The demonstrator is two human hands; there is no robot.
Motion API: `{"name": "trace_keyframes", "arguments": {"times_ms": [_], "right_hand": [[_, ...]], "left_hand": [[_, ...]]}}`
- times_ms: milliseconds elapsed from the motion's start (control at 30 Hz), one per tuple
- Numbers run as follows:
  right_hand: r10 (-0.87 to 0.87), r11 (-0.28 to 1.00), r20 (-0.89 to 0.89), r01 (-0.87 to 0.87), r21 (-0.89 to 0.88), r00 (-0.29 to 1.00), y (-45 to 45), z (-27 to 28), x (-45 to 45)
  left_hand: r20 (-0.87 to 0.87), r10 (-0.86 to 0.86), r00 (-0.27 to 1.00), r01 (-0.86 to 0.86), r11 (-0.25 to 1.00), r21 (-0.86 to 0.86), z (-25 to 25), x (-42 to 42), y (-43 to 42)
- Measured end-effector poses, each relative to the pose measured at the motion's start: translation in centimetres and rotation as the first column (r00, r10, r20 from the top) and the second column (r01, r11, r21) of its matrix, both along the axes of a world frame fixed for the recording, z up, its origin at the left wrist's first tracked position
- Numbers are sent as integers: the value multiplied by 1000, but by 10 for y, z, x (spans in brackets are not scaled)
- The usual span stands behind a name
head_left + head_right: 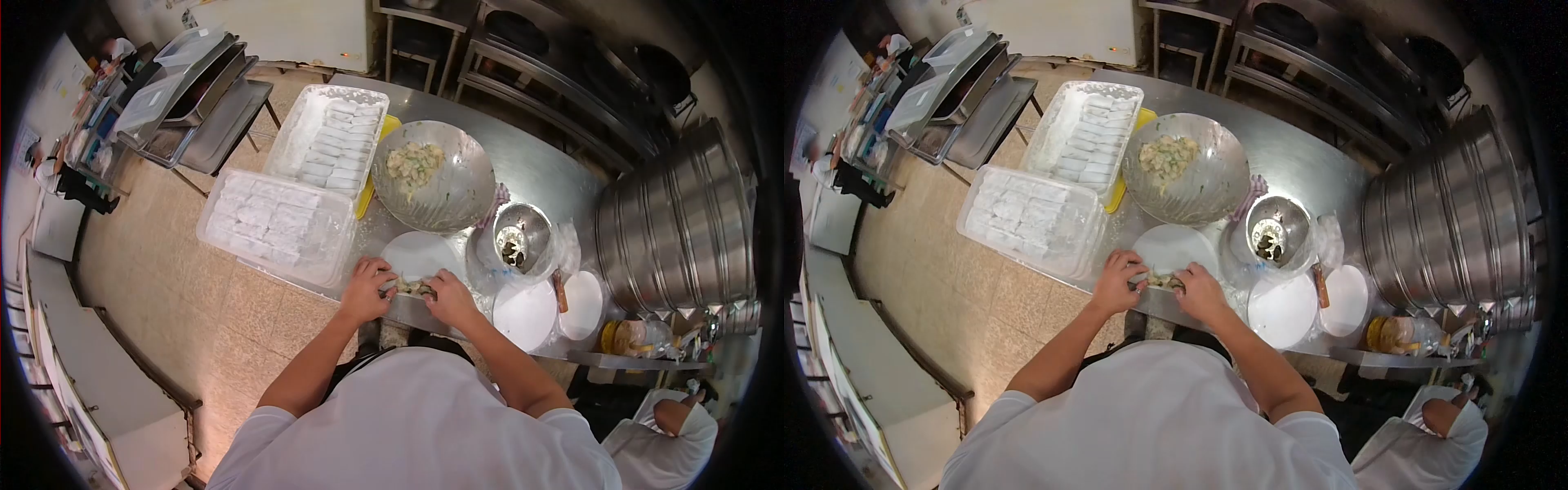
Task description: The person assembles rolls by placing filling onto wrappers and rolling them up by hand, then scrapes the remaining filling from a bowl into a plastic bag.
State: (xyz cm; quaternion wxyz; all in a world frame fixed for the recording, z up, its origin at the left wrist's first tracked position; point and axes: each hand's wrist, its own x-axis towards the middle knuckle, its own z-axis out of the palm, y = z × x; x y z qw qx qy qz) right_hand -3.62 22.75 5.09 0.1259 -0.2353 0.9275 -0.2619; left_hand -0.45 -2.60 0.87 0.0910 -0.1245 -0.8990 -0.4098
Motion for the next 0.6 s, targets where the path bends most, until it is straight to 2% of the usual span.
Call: {"name": "trace_keyframes", "arguments": {"times_ms": [233, 333, 433, 500, 600], "right_hand": [[-21, 1000, -32, 21, -2, 999, 15, -1, 4], [-243, 961, -25, 237, -144, 970, 26, 30, 0], [-419, 892, -56, 399, -212, 906, 70, 48, -39], [-541, 831, -163, 494, -257, 825, 105, 51, -69], [-536, 843, -190, 531, -81, 822, 160, 25, -109]], "left_hand": [[-23, -16, 1000, 16, 1000, 7, -11, -3, -1], [-18, -6, 1000, 5, 1000, -29, -12, -1, 2], [-22, -7, 1000, 5, 996, -87, -4, 0, 7], [-29, -11, 1000, 8, 994, -110, -1, 0, 8], [-44, -16, 999, 11, 992, -126, 0, -1, 8]]}}
